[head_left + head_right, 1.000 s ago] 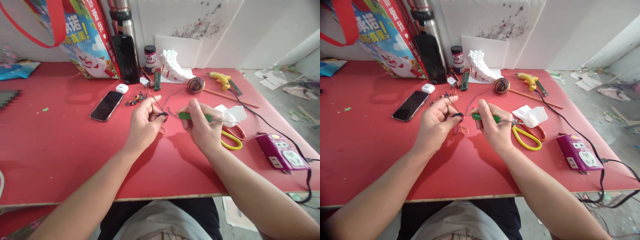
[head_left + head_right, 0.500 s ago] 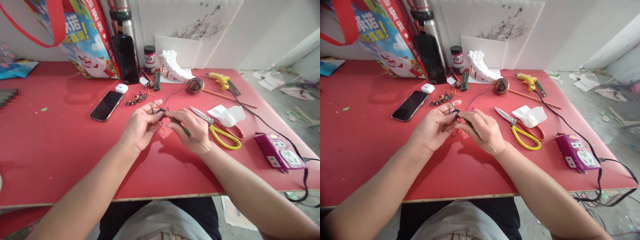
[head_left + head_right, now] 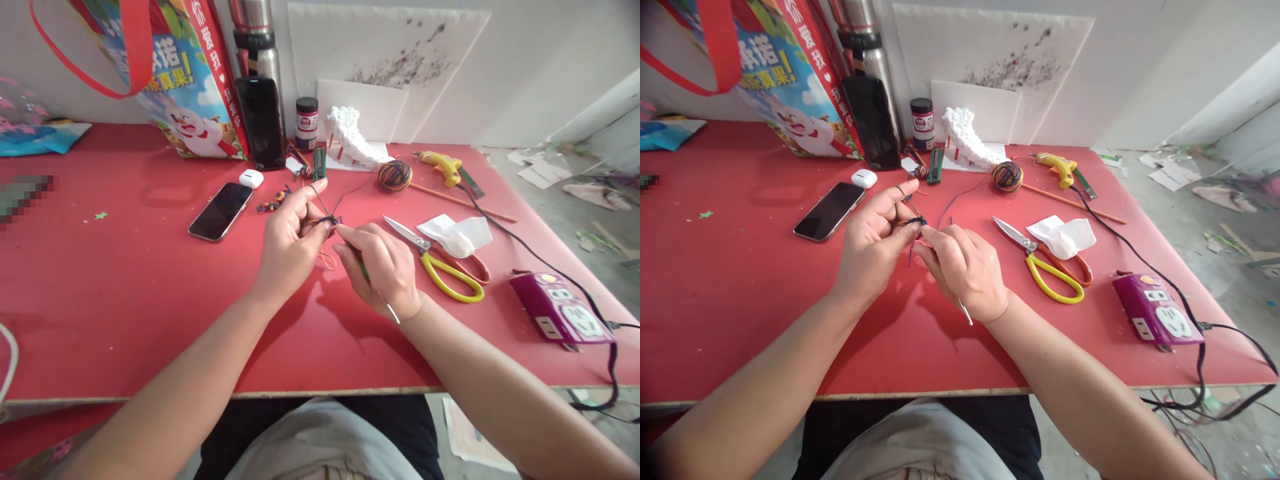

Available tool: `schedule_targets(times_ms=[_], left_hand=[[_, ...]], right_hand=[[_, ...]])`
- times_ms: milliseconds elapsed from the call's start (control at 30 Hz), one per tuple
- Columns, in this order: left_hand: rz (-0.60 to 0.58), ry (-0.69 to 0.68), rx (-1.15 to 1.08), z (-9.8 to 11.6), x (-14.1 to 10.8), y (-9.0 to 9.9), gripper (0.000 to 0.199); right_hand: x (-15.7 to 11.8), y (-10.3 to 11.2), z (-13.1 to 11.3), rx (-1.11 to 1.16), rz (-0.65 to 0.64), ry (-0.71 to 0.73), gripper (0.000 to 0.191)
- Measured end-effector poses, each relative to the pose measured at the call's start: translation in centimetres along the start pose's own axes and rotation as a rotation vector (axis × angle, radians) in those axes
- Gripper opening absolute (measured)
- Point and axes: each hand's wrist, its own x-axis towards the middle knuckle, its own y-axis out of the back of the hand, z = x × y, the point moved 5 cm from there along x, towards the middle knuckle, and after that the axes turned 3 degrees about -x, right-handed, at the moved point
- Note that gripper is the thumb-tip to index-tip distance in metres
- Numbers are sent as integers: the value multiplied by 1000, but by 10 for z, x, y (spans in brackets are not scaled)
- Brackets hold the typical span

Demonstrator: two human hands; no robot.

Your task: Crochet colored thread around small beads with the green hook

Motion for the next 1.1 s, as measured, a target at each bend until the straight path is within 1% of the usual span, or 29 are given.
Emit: schedule_targets(times_ms=[133,267,367,433,500,633,767,900,1000,1100], left_hand=[[-29,-44,80,4,-2,1,48],[-31,-100,161,5,2,4,50],[-85,-171,207,2,6,6,51],[-129,-232,221,0,8,7,53],[-170,-257,245,-1,9,7,56],[-232,-258,258,0,10,5,54],[-281,-269,213,5,10,2,50],[-322,-259,162,7,10,2,53],[-361,-252,127,8,10,2,53],[-391,-236,69,8,10,2,51]], right_hand=[[2,7,1,114,33,-87,15],[6,11,3,208,18,-159,12],[9,14,8,290,-4,-242,15],[9,17,13,352,0,-319,17],[9,18,18,403,11,-405,21],[8,18,28,514,12,-584,28],[7,17,37,674,23,-744,28],[5,12,46,892,17,-934,27],[5,7,51,1038,-6,-1062,27],[5,3,53,1142,-57,-1156,30]])
